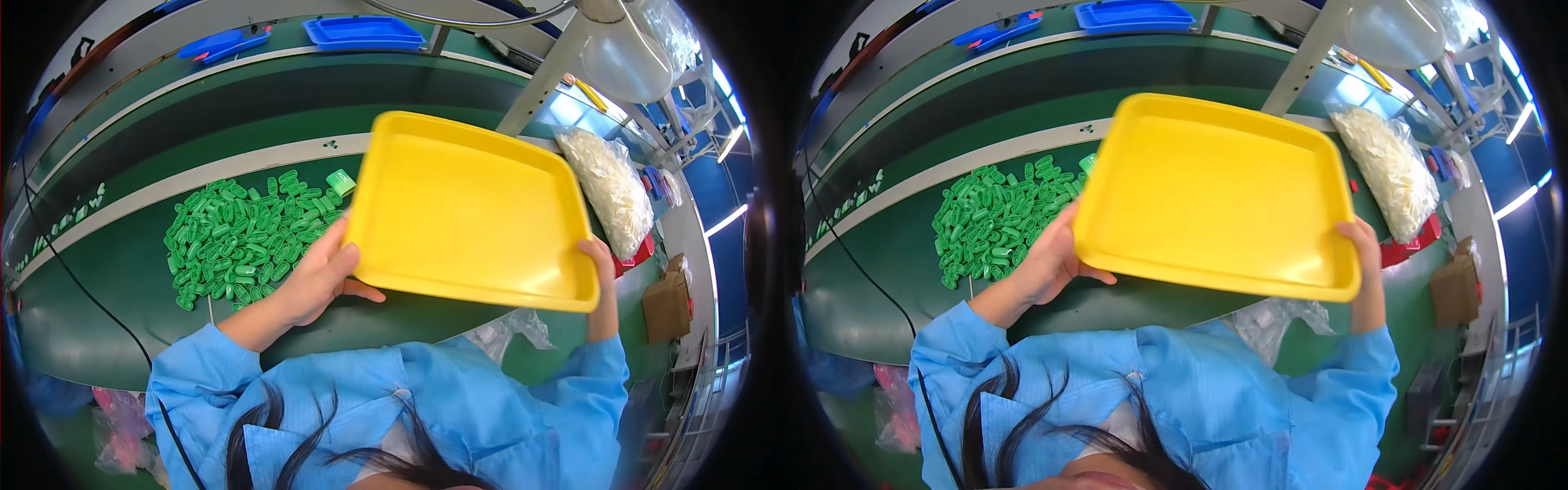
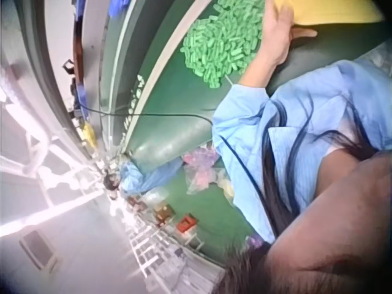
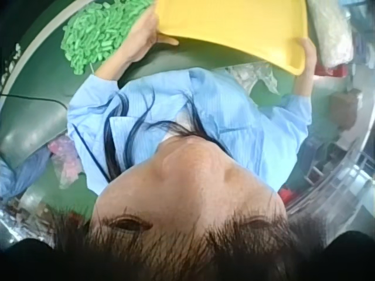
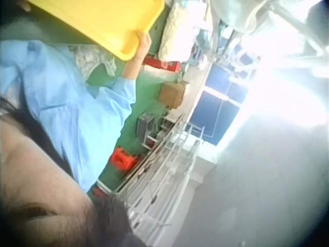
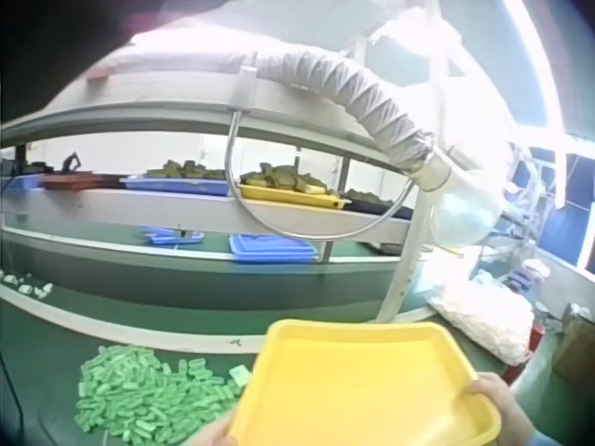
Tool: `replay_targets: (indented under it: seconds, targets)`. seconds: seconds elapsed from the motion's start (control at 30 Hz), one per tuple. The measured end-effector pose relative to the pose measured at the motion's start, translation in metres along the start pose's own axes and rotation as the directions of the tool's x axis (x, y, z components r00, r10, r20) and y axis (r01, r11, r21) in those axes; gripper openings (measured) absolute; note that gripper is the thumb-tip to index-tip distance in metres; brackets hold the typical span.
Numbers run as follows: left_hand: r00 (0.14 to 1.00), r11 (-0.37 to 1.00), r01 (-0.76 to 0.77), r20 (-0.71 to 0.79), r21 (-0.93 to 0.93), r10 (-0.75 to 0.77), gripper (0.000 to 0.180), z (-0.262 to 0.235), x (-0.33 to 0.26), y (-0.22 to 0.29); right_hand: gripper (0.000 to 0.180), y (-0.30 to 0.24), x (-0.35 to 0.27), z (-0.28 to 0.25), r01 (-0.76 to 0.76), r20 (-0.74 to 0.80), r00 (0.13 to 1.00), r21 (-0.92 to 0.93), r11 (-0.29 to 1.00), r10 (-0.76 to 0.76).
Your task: The person repeatedly picks up green capsule halves and rectangular green containers from a table. They insert the capsule halves into the containers and place the filled containers onto a conveyor belt. The process is continuous and repetitive throughout the clip.
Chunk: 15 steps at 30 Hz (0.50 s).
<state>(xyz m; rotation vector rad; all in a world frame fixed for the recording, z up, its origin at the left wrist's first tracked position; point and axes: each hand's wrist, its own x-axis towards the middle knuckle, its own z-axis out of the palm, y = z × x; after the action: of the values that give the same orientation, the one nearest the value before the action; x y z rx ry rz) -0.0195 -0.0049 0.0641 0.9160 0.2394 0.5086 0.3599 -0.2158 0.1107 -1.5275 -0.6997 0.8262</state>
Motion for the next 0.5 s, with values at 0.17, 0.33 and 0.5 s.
replay_targets:
  seconds: [0.17,0.33,0.5]
  targets:
    - [0.913,0.993,-0.063,-0.395,0.103,0.099,0.048,-0.017,0.007,0.024,0.028,0.021,0.063,0.073,0.022,0.085,0.996,0.115,0.993,-0.032]
    - [0.825,0.970,-0.203,-0.511,0.133,0.243,0.036,-0.071,0.048,0.076,0.021,0.027,0.084,0.047,0.167,0.073,0.983,0.057,0.984,-0.171]
    - [0.703,0.882,-0.409,-0.537,0.233,0.467,0.032,-0.114,0.170,0.118,0.017,0.092,0.081,-0.013,0.096,-0.269,0.950,-0.232,0.968,-0.159]
